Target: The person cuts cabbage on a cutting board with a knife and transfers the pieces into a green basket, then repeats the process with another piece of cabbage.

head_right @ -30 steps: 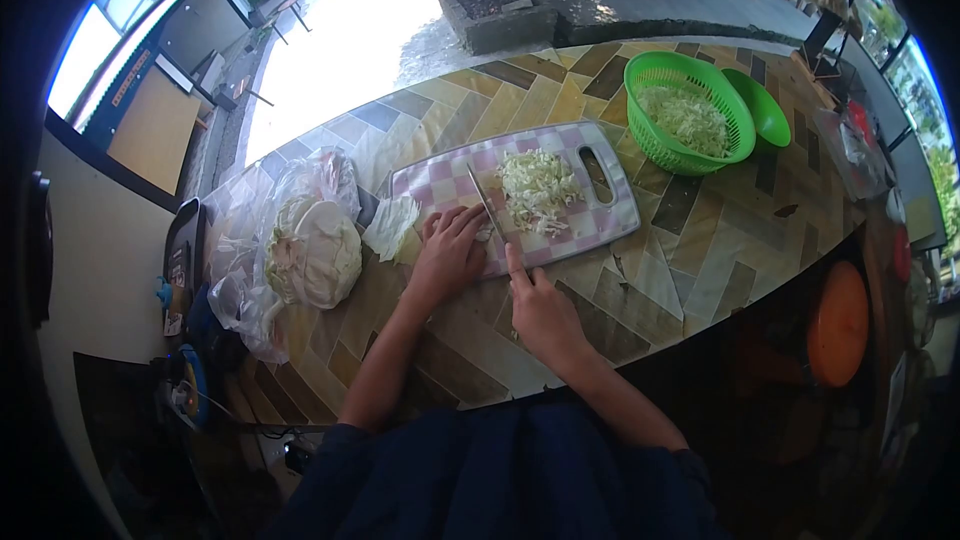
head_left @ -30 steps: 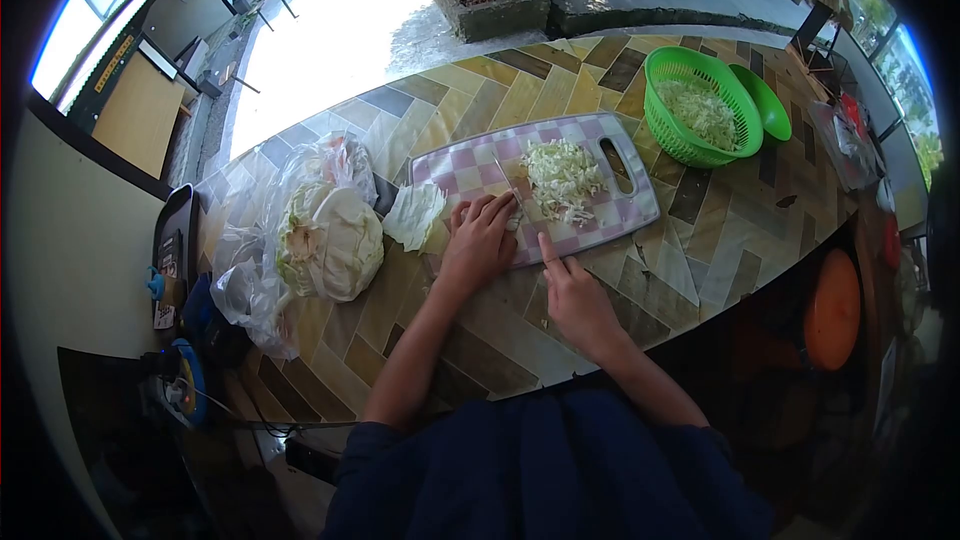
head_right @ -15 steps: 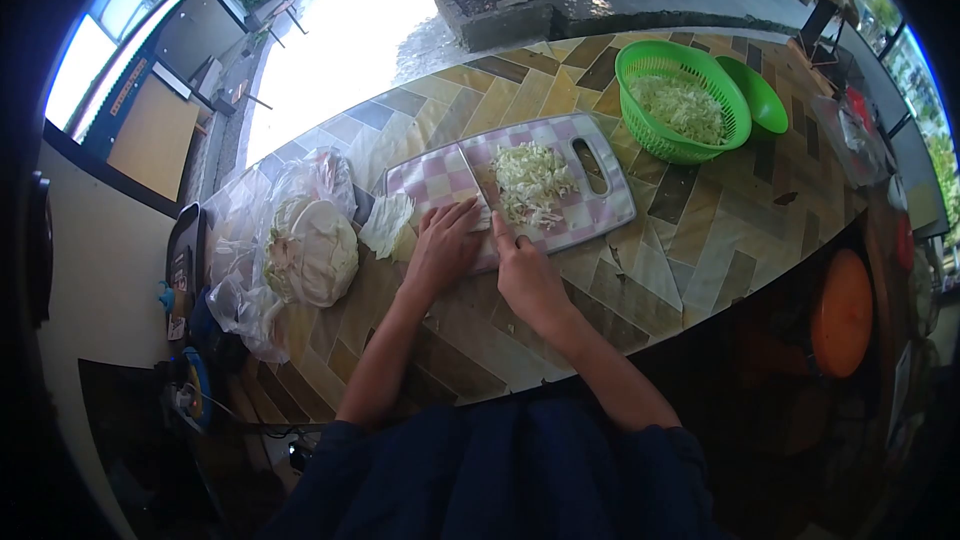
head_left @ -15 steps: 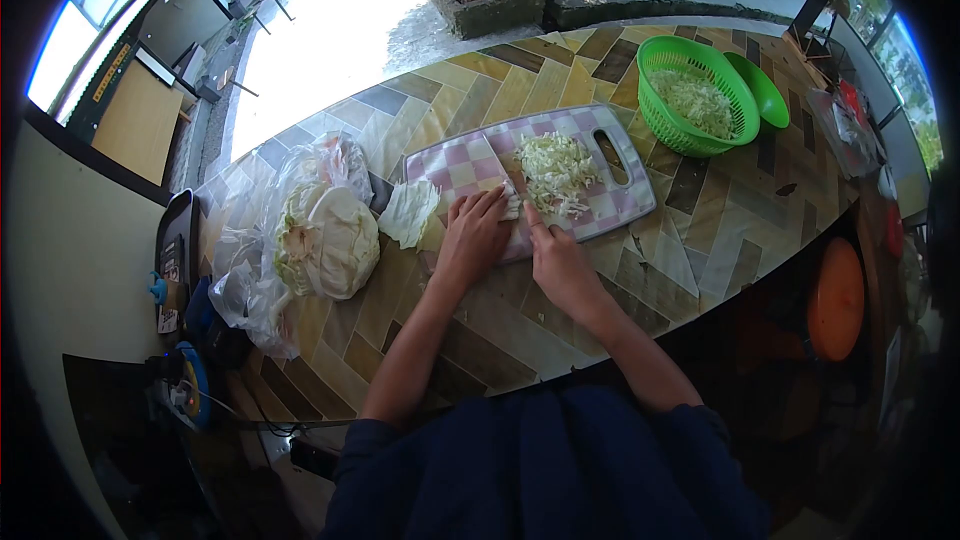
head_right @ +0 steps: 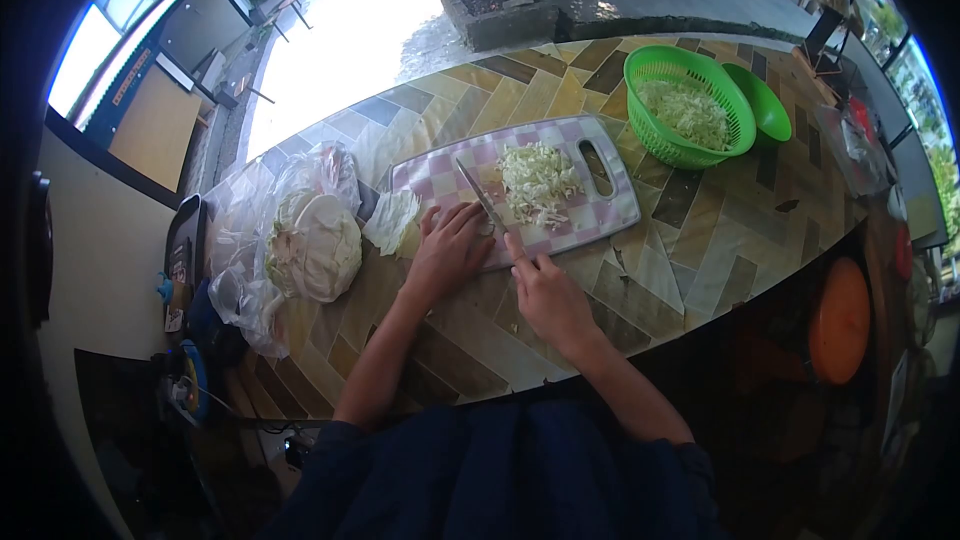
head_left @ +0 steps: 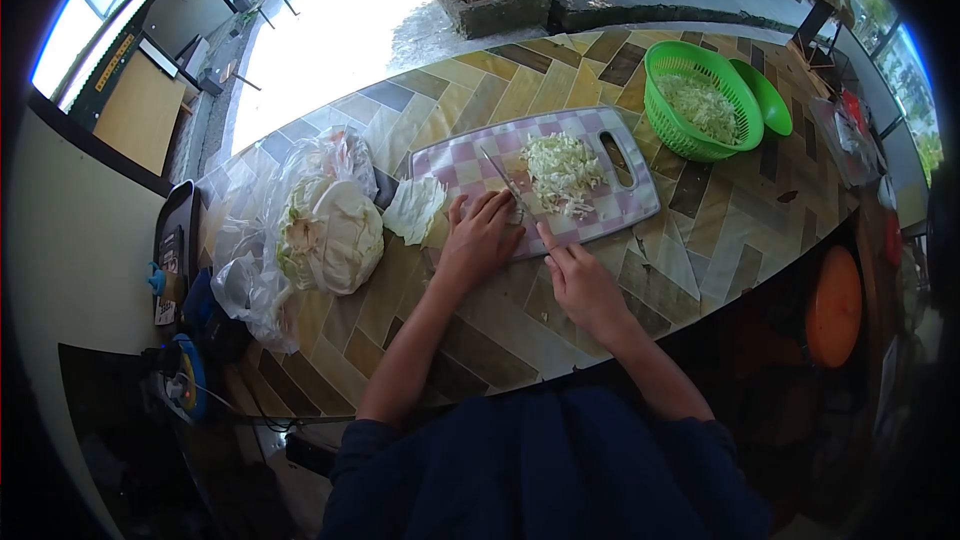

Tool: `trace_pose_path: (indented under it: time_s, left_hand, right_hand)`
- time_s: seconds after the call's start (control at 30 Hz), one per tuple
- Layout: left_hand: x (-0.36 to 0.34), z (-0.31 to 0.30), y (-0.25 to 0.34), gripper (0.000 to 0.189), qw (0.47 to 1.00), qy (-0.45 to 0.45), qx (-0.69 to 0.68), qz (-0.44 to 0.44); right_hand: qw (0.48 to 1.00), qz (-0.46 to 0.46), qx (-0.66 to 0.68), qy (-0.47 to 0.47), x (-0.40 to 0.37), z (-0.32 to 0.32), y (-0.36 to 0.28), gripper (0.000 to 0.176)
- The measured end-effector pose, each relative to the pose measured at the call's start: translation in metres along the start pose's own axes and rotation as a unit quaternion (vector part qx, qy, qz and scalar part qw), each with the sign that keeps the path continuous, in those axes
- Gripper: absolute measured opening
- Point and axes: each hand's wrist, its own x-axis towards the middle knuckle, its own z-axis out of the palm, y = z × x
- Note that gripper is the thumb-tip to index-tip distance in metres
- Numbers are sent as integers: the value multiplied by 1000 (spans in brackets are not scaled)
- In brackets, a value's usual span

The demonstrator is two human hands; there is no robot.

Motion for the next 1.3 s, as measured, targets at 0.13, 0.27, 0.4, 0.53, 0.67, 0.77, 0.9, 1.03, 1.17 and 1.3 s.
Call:
trace_pose_path:
  time_s: [0.13, 0.27, 0.4, 0.53, 0.67, 0.77, 0.9, 1.03, 1.17, 1.3]
  left_hand:
    - [0, 1, -1, 43, 1000, 3, -10, 1]
    - [0, -1, 1, 42, 1000, 0, -10, -4]
    - [1, 2, -1, 39, 1000, 11, -15, -9]
    - [3, 8, 2, 37, 999, 22, -24, -43]
    - [1, 14, 3, 36, 997, 61, -12, -37]
    - [1, 14, 4, 37, 998, 54, 12, -30]
    - [1, 13, 4, 36, 998, 58, 21, -24]
    - [2, 15, 4, 36, 998, 55, 18, -22]
    - [2, 14, 4, 36, 998, 54, 10, -26]
    - [2, 13, 4, 36, 998, 53, 5, -23]
  right_hand:
    - [1000, -3, 1, 2, 2, 6, 2, 51]
    - [999, 11, -33, -13, 8, 12, 0, 53]
    - [999, 2, -38, -6, 24, 19, 2, 53]
    - [999, -16, -31, 21, 29, 22, 4, 53]
    - [999, -13, 29, 35, 16, 13, 11, 51]
    - [994, -30, 87, 53, 11, 9, 16, 49]
    - [995, -16, 91, 22, 8, 4, 5, 49]
    - [998, -7, 59, 15, 2, 5, -2, 50]
    - [999, 0, 39, 13, 0, 7, -5, 50]
    - [999, 8, 31, 16, 8, 15, -3, 50]
